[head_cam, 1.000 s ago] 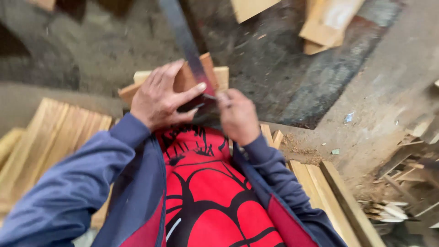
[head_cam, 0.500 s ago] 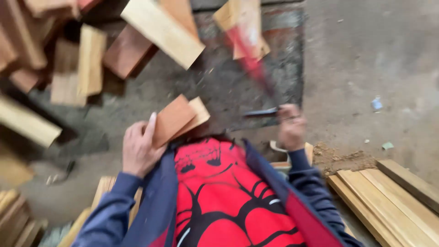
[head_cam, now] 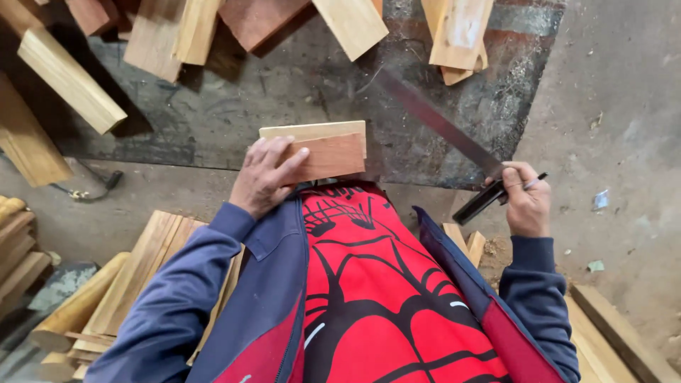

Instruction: The person uses a try square and a pen to mark lines on small wooden blocks. They repeatedly position the square on the wood and draw lines along its edges, then move the blocks around on the workbench.

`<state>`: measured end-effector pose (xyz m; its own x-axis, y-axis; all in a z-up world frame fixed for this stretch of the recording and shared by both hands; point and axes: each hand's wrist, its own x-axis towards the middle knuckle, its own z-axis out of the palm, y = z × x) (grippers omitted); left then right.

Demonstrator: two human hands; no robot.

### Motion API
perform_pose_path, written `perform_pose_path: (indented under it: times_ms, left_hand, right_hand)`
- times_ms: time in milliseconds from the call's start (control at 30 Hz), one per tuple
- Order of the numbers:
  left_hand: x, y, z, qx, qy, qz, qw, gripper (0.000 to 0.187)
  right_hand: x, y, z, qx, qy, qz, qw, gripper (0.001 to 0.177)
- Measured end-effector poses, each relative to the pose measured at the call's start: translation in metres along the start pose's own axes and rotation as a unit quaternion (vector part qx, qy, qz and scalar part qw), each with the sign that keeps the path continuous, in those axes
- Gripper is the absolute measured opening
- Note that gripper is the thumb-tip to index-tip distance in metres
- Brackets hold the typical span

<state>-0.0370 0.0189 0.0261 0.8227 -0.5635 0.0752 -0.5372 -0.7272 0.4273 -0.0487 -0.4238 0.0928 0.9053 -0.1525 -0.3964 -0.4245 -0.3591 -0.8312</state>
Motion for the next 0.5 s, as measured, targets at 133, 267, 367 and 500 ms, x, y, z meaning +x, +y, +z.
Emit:
perform_pose_path:
  times_ms: [133,267,367,500]
  left_hand:
    - [-0.005,0.006,0.022,0.068,0.053,-0.071,0.994,0.073]
    - [-0.020,0.007,0.018,0.084,0.113,-0.177,0.974,0.088]
    - [-0.033,-0.003,0.036,0.145,0.172,-0.105,0.969,0.043]
    - [-0.030,0.003,0.001,0.044,0.186,-0.079,0.978,0.035]
  right_hand:
    - [0.016,0.030,0.012,0.061,-0.013,0.031,0.998,0.014]
    - [0.034,0.067,0.022,0.051,-0.081,0.040,0.995,0.015]
    - [0.031,0.068,0.041,0.116,-0.071,0.076,0.988,0.015]
    - [0.028,0.064,0.031,0.187,-0.071,0.116,0.973,0.013]
